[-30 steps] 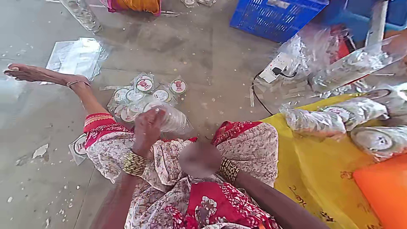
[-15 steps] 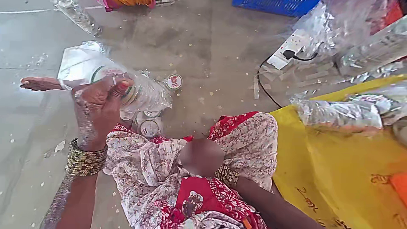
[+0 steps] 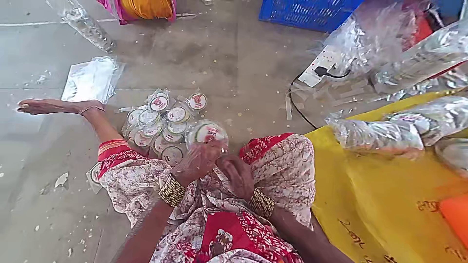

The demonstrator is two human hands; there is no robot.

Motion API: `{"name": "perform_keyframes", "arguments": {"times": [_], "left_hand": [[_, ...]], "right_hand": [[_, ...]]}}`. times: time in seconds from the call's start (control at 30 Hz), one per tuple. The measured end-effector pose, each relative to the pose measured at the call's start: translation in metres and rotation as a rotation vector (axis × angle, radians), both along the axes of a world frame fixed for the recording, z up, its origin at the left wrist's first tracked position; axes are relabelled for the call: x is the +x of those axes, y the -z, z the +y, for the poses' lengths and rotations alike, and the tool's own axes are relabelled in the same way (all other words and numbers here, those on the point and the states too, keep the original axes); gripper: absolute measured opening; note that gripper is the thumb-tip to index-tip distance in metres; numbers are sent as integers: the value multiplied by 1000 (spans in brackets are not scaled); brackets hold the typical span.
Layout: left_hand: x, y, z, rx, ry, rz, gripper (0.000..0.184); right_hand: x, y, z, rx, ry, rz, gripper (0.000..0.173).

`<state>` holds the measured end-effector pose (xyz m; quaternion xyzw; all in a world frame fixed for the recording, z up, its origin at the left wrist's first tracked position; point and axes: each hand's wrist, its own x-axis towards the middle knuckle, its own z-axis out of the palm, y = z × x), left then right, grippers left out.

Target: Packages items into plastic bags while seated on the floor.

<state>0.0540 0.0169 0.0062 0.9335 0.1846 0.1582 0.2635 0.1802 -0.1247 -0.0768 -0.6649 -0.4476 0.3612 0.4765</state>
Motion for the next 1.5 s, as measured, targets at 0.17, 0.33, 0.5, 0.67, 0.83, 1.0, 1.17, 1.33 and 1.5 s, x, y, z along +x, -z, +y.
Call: {"name": "perform_keyframes", "arguments": {"times": [0.17,0.33,0.5,0.67,0.83,1.0,1.17,1.33,1.5], "left_hand": [[12,-7,-9,-44,219,44,25],[27,-8,-37,160,221,-17,14],[13,-2,-57,216,254,-159,18],[-31,16,-48,72,-234,-547,28],[-55,93,50,-56,-615,247,68],[-73,122,134,-7,-672,532,80],[-100,88,184,-117,-904,284,36],[-125,74,204,-239,-1205,164,44],[-135,100,199,-162,-1096,184,36]], "right_hand": [[24,-15,-2,327,237,3,89],[47,-69,16,102,113,-322,71],[66,-78,10,90,52,-538,23],[73,-57,-26,232,196,-631,34],[75,-24,-52,286,309,-652,30],[75,-8,-55,274,345,-562,28],[79,-4,-53,284,331,-453,29],[80,-2,-49,280,341,-442,27],[80,2,-47,270,340,-416,27]]}}
